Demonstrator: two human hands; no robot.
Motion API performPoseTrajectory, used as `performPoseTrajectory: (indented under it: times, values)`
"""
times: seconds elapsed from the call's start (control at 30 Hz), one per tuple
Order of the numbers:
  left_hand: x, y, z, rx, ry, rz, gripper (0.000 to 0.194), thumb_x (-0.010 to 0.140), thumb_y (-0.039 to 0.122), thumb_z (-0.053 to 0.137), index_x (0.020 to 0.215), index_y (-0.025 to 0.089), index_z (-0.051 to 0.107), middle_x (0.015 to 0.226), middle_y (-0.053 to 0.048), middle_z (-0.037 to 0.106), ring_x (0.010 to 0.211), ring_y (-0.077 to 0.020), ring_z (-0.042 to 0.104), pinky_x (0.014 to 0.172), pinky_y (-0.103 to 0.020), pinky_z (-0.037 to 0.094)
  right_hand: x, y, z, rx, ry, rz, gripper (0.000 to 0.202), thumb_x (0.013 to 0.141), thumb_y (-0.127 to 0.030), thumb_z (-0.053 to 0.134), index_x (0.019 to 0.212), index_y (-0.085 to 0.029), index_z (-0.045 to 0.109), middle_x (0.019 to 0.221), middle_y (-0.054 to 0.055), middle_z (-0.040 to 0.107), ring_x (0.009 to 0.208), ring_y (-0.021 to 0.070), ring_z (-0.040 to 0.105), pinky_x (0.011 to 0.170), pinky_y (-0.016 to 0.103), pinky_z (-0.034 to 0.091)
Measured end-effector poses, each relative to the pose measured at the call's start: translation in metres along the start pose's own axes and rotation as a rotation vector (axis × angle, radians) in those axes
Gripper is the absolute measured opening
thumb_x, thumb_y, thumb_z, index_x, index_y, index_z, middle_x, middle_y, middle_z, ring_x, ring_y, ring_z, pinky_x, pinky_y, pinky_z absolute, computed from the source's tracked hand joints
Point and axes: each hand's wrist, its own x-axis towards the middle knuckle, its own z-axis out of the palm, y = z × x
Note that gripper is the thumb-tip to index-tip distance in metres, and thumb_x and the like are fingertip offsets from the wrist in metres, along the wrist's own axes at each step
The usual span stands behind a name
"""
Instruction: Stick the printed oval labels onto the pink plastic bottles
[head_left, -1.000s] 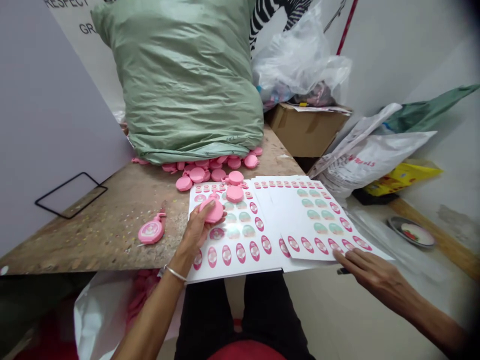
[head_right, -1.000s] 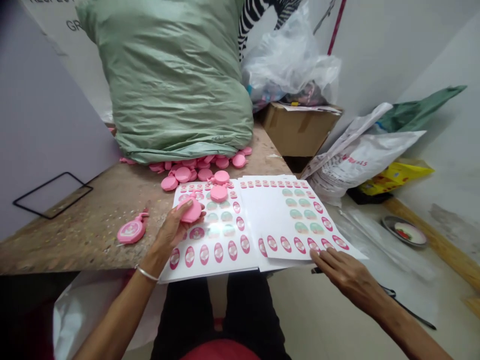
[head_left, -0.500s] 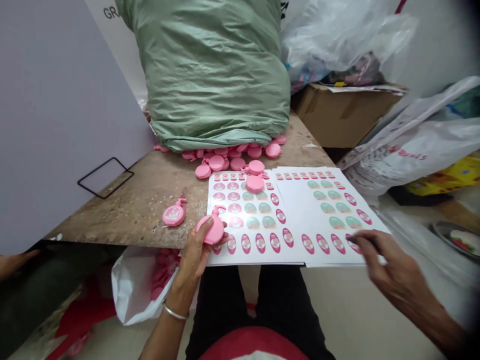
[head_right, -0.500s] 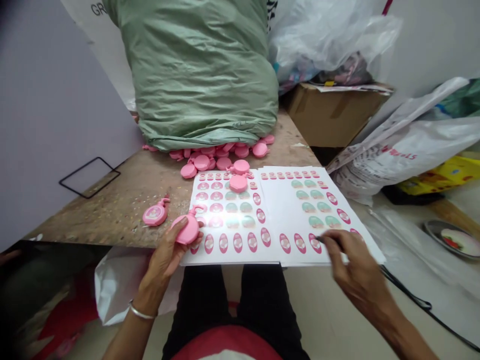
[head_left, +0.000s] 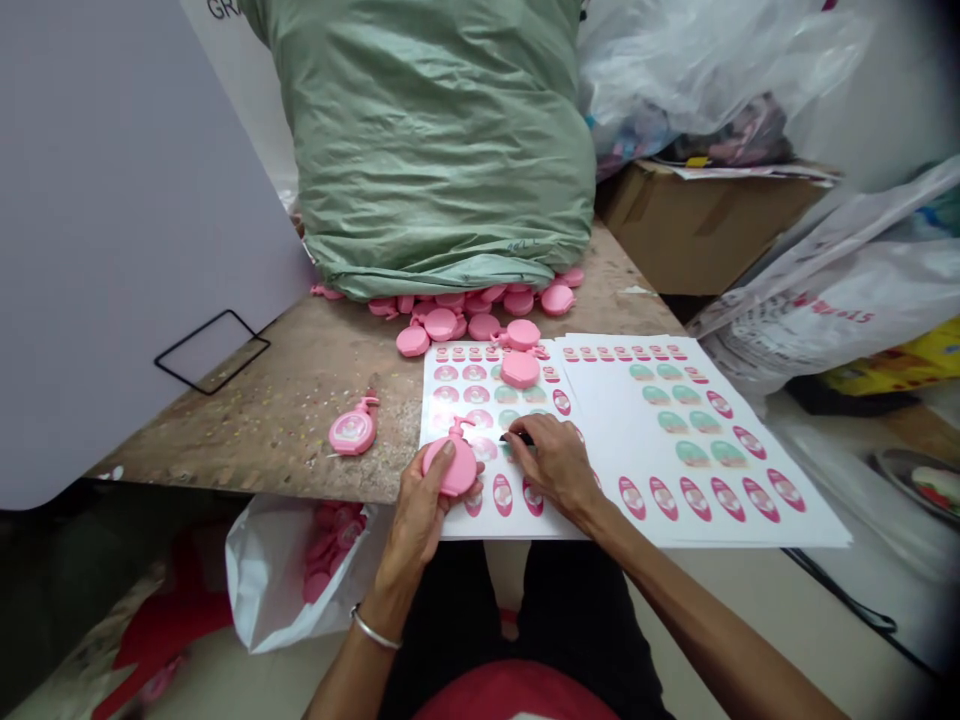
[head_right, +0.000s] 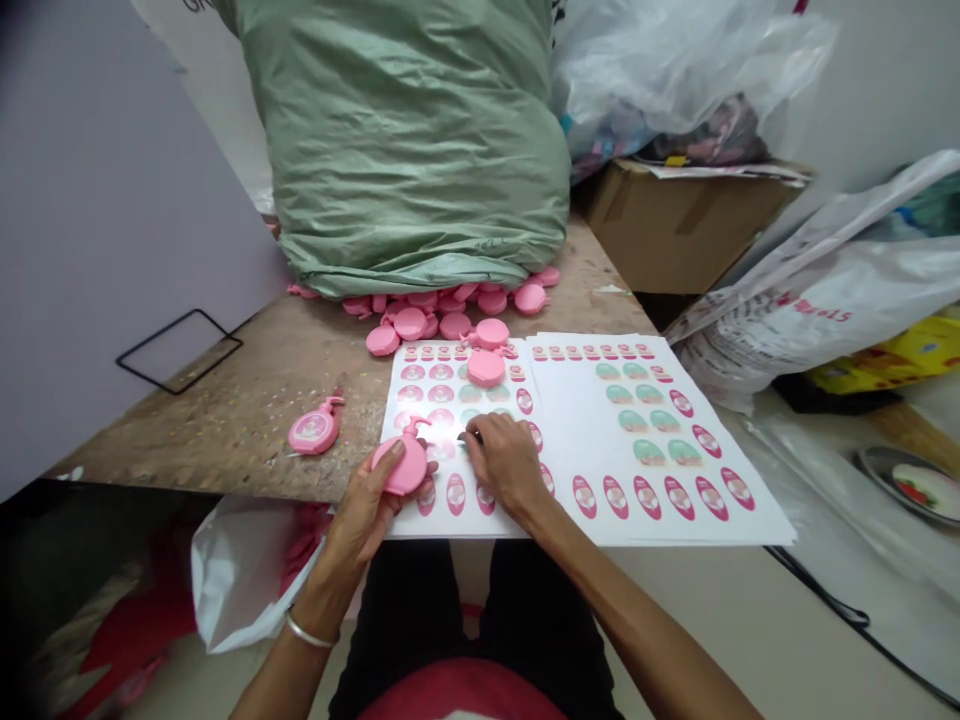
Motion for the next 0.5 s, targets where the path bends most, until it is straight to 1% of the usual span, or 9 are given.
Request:
performPoseTrajectory:
  times: [0.13,0.27,0.4,0.5]
  values:
    - [0.0,-0.003,-0.002,0.025,-0.034,0.006,0.046,0.077,0.04,0.07,0.112,0.013,0.058,0.117,-0.016,0.062,0.09,-0.0276,0.069,0.065,-0.033,0.061,-0.002,-0.005,0.013,-0.08,0.035,-0.023,0.015,0.092,-0.023,0.048,0.082,-0.018,0.058,0.08,0.006,0.063,0.078,0.0202,0.053,0.07,0.033,0.031]
    - [0.003,-0.005,-0.003,0.039,-0.03,-0.01,0.046,0.078,0.042,0.069,0.112,0.014,0.057,0.117,-0.017,0.061,0.089,-0.0287,0.069,0.064,-0.034,0.061,-0.005,-0.004,0.017,-0.116,0.058,-0.042,0.017,0.091,-0.021,0.047,0.077,-0.019,0.056,0.076,0.006,0.061,0.076,0.0201,0.051,0.07,0.033,0.031]
    - [0.005,-0.005,-0.001,0.063,0.017,0.007,0.046,0.077,0.046,0.068,0.109,0.015,0.056,0.114,-0.016,0.062,0.088,-0.0281,0.07,0.062,-0.033,0.061,-0.004,-0.003,0.017,-0.039,0.059,-0.043,0.015,0.088,-0.02,0.049,0.074,-0.02,0.054,0.073,0.004,0.059,0.073,0.0188,0.049,0.068,0.032,0.033]
    - [0.006,-0.006,0.001,0.077,0.03,0.02,0.047,0.076,0.047,0.069,0.109,0.015,0.056,0.11,-0.015,0.063,0.087,-0.0273,0.07,0.062,-0.032,0.06,-0.002,-0.002,0.017,0.015,0.045,-0.026,0.014,0.087,-0.025,0.054,0.074,-0.02,0.054,0.071,0.004,0.059,0.071,0.0185,0.049,0.067,0.031,0.034]
